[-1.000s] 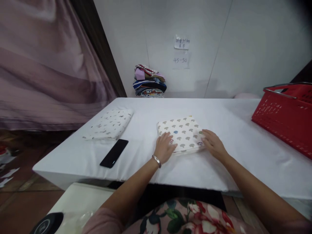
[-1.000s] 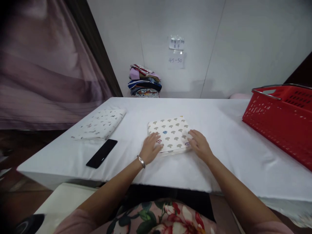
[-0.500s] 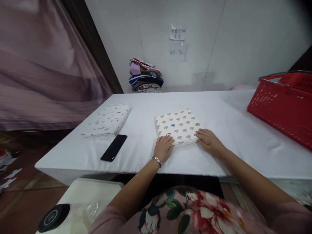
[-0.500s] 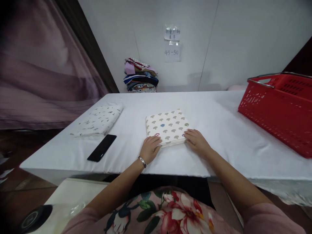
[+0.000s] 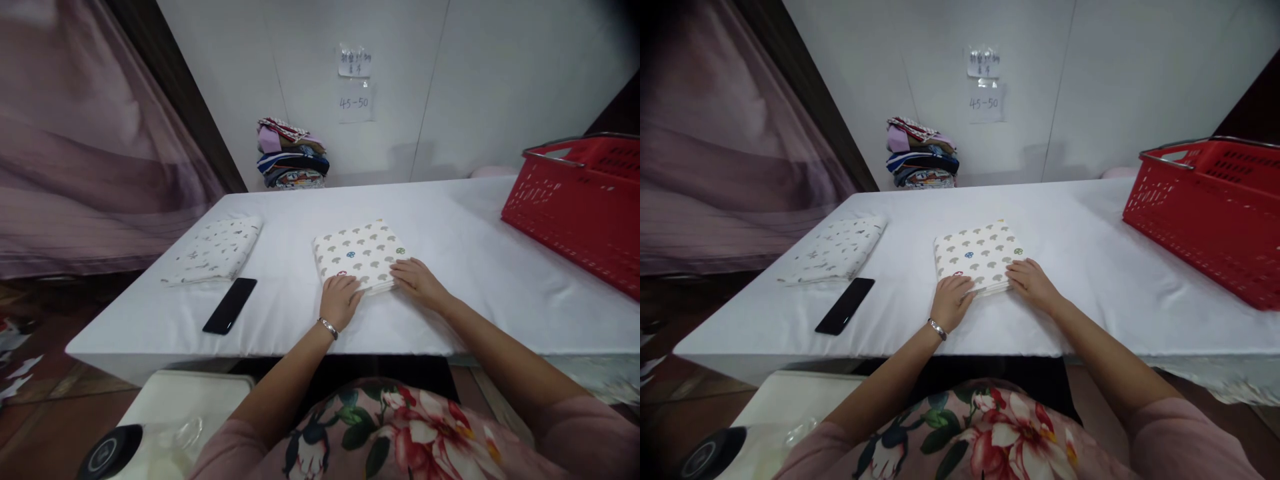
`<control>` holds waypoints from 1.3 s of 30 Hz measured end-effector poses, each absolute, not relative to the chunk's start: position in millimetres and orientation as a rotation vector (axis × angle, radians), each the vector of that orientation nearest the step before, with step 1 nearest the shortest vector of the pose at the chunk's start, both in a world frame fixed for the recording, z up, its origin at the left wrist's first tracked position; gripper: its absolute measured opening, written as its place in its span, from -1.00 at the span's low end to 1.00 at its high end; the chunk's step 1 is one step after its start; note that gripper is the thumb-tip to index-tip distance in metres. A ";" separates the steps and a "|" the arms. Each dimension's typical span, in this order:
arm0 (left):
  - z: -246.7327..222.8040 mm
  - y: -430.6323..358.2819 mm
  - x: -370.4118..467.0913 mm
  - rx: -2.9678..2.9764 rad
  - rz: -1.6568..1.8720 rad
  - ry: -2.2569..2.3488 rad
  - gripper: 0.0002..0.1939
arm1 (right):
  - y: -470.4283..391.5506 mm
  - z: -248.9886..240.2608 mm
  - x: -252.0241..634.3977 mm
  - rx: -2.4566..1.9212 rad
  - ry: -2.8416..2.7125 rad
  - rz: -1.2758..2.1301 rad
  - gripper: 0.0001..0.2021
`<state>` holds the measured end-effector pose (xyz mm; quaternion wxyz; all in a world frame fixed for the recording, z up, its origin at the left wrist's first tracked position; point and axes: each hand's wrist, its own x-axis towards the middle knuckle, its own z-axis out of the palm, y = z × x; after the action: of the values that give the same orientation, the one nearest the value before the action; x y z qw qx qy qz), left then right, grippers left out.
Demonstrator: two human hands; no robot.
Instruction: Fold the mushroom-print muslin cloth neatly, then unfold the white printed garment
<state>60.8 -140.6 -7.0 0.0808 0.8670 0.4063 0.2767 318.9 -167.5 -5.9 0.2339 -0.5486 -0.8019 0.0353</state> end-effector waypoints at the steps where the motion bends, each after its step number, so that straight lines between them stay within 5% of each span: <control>1: -6.7 -139.4 62.7 2.587 0.825 1.218 -0.79 | -165.2 -6.6 317.4 -1.516 -2.204 0.100 -0.69; 39: -11.8 -135.6 61.8 2.752 0.726 1.119 -0.77 | -172.0 -17.8 321.1 -1.378 -2.250 -0.049 -0.70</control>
<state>61.8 -135.6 -11.8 0.0418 0.8992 0.3655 0.2371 321.1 -172.0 -17.8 0.2485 -0.5059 -0.8258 -0.0181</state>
